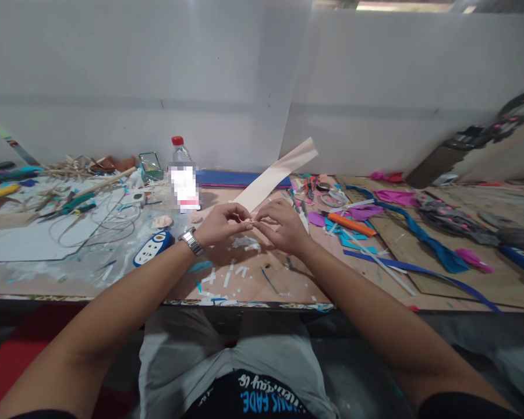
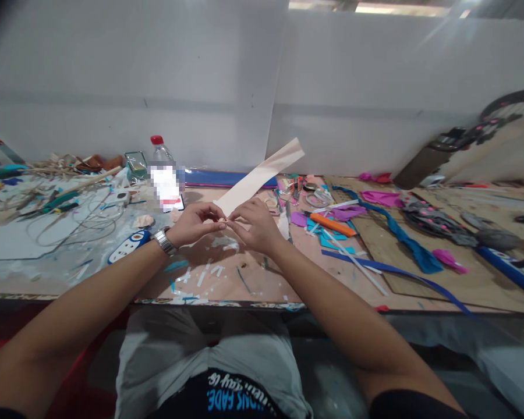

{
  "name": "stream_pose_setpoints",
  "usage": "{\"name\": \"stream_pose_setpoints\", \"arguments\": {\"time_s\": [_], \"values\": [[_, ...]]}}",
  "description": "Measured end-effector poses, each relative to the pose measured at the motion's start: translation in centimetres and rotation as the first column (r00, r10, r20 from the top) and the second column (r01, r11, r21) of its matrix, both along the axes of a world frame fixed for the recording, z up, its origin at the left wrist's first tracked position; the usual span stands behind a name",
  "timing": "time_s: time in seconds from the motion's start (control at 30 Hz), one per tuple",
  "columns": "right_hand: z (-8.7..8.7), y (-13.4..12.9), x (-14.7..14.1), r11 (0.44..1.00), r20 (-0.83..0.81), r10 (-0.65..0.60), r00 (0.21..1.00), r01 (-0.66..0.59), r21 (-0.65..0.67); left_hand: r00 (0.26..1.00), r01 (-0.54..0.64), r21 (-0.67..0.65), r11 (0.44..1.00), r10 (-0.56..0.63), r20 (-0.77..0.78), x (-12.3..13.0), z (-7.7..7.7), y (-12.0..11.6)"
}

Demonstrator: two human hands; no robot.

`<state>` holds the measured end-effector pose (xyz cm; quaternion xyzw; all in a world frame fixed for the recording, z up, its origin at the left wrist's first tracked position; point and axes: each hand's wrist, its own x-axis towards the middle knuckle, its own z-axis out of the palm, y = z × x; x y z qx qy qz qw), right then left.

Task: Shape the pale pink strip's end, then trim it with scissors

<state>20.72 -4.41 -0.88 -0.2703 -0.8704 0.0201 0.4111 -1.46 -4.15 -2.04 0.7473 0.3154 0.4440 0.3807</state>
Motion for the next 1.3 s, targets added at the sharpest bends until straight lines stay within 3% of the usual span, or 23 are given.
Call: {"name": "stream_pose_setpoints", "arguments": {"time_s": [0.33,0.83,1.07,1.3], "values": [[0.46,-0.02,0.18,0.998,-0.050,-0.046,0.998,0.048,0.036,1.000,0.013,0.024,1.000,-0.013,0.017,-0.03,0.32,-0.07],[-0.21,0.37,0.20,0.999,0.051,-0.045,0.998,0.046,-0.009,0.996,-0.066,0.031,0.997,0.068,-0.053,0.02,0.00,0.13],[-0.27,0.52,0.38,0.996,-0.011,-0.086,0.996,0.085,-0.035,0.998,-0.014,0.025,1.000,0.016,-0.057,0.03,0.13,-0.06],[0.22,0.16,0.14,0.998,0.007,-0.047,0.999,0.047,-0.035,0.999,-0.030,0.038,0.999,0.032,-0.043,-0.07,0.11,0.11]]}}
